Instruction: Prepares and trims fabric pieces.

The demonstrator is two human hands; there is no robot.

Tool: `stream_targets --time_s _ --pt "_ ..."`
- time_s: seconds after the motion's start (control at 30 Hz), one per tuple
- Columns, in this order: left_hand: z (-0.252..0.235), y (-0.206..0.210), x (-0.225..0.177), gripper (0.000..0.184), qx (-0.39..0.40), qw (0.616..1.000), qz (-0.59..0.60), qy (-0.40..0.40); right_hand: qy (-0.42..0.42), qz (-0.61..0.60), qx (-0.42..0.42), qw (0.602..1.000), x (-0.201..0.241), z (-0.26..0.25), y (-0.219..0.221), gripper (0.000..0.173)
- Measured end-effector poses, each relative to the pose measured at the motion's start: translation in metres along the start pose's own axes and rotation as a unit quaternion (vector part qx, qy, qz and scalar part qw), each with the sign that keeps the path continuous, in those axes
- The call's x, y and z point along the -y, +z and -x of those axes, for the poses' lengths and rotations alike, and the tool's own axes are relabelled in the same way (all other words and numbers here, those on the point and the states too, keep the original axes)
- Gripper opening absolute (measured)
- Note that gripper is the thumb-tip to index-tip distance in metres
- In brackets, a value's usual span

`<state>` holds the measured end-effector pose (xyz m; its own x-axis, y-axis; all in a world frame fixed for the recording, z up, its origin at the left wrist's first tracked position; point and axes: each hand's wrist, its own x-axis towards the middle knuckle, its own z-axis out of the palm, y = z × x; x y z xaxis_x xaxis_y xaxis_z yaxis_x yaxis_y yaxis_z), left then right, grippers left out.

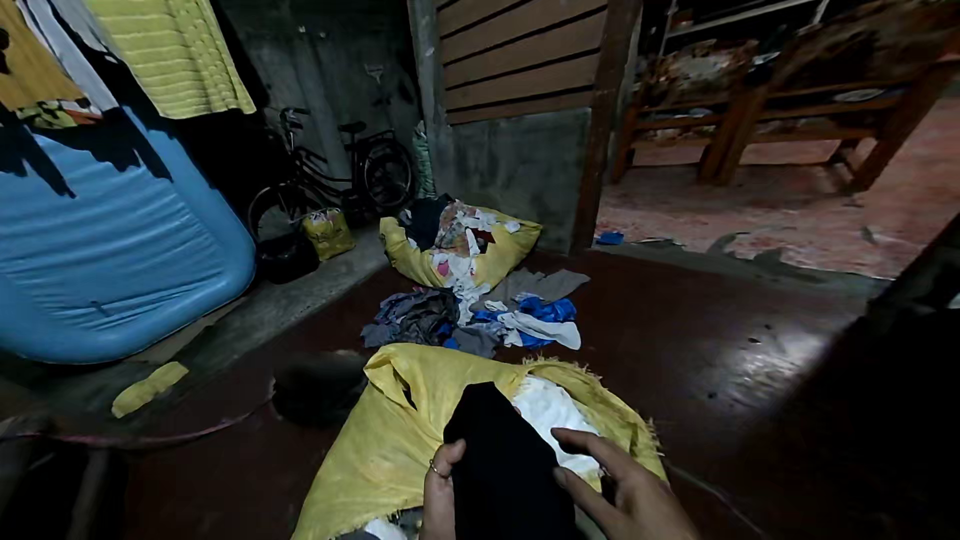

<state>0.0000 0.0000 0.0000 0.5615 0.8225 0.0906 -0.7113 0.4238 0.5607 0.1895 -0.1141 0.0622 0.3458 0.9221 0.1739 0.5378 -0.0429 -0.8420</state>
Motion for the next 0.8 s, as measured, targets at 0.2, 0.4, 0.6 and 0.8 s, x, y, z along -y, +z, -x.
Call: stream_targets --time_s 0.2,0.4,0.6,0.8 --pt "0.005 0.006 -0.003 0.034 0.033 0.999 -0.007 -0.04 0.043 -0.14 0.109 0.983 -0.012 -0.007 0.006 0.05" --pt "0.005 0.006 -0.011 0.029 0.0 0.999 -0.037 -0.031 0.075 -0.097 0.086 0.989 -0.025 -0.015 0.004 0.02" --pt "0.006 0.04 -0.009 0.06 -0.014 0.981 -0.191 -0.026 0.043 -0.166 0.102 0.98 0.008 0.002 0.013 0.068" --pt "0.014 0.056 -0.021 0.076 0.033 0.817 -0.544 -0.191 0.016 -0.171 0.228 0.958 0.004 0.004 0.035 0.066"
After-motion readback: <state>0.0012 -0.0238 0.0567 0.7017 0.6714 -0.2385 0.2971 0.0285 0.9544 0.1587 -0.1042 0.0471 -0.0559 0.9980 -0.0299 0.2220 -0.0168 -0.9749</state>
